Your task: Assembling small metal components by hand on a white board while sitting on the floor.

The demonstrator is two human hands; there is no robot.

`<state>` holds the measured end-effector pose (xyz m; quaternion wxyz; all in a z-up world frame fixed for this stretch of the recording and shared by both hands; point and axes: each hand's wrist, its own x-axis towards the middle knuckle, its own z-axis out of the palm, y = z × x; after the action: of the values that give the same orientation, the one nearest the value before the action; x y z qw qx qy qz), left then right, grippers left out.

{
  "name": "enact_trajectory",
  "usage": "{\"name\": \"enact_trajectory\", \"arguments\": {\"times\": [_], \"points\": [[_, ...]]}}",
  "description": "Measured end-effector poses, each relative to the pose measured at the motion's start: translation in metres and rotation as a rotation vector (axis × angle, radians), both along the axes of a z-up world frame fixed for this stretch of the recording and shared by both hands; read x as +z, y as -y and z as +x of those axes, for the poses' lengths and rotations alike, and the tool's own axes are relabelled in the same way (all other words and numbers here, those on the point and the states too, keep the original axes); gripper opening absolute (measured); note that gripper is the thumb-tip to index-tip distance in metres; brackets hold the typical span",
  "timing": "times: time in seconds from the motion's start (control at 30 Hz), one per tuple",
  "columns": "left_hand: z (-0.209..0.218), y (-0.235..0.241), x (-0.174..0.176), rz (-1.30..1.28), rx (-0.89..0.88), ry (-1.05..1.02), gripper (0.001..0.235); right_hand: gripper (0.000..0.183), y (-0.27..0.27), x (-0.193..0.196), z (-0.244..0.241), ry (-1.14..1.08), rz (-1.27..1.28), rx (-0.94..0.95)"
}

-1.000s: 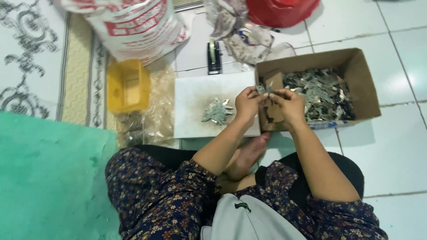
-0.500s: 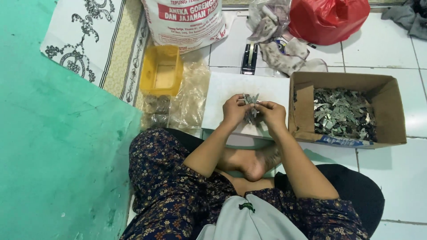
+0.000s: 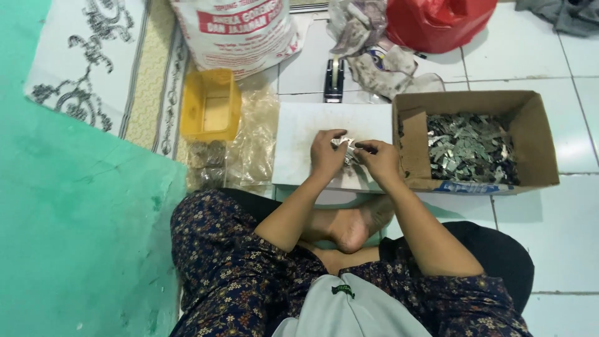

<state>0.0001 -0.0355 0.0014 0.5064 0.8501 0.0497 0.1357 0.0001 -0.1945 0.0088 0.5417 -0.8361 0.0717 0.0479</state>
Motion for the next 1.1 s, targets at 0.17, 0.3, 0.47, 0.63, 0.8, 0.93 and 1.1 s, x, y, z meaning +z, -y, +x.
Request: {"name": "enact_trajectory", "arguments": {"times": [0.17,0.3,0.47,0.63,0.8,0.93,1.1], "points": [[0.017,0.072,0.010,-0.008,-0.232,0.004,0.024,0.022,0.065,0.037,0.008,-0.010,-0.203,0.065],[0.031,0.133,0.012,0.041,-0.436,-0.070,0.027,0.025,0.142,0.053,0.014,-0.003,-0.326,0.016],[0.048,0.186,-0.001,0.354,-0.626,-0.016,0.021,0.021,0.233,-0.019,0.024,0.001,-0.512,-0.110],[0.072,0.228,-0.054,0.587,-0.705,-0.011,0.018,0.026,0.246,-0.030,0.036,-0.063,-0.509,-0.132],[0.079,0.238,-0.060,0.723,-0.587,-0.073,0.021,0.035,0.244,-0.069,0.061,-0.127,-0.614,-0.013],[0.084,0.238,-0.056,0.709,-0.635,-0.151,0.021,0.039,0.242,-0.073,0.064,-0.094,-0.692,0.049],[0.087,0.235,-0.058,0.636,-0.641,-0.199,0.022,0.036,0.237,-0.071,0.070,-0.059,-0.726,0.111]]}}
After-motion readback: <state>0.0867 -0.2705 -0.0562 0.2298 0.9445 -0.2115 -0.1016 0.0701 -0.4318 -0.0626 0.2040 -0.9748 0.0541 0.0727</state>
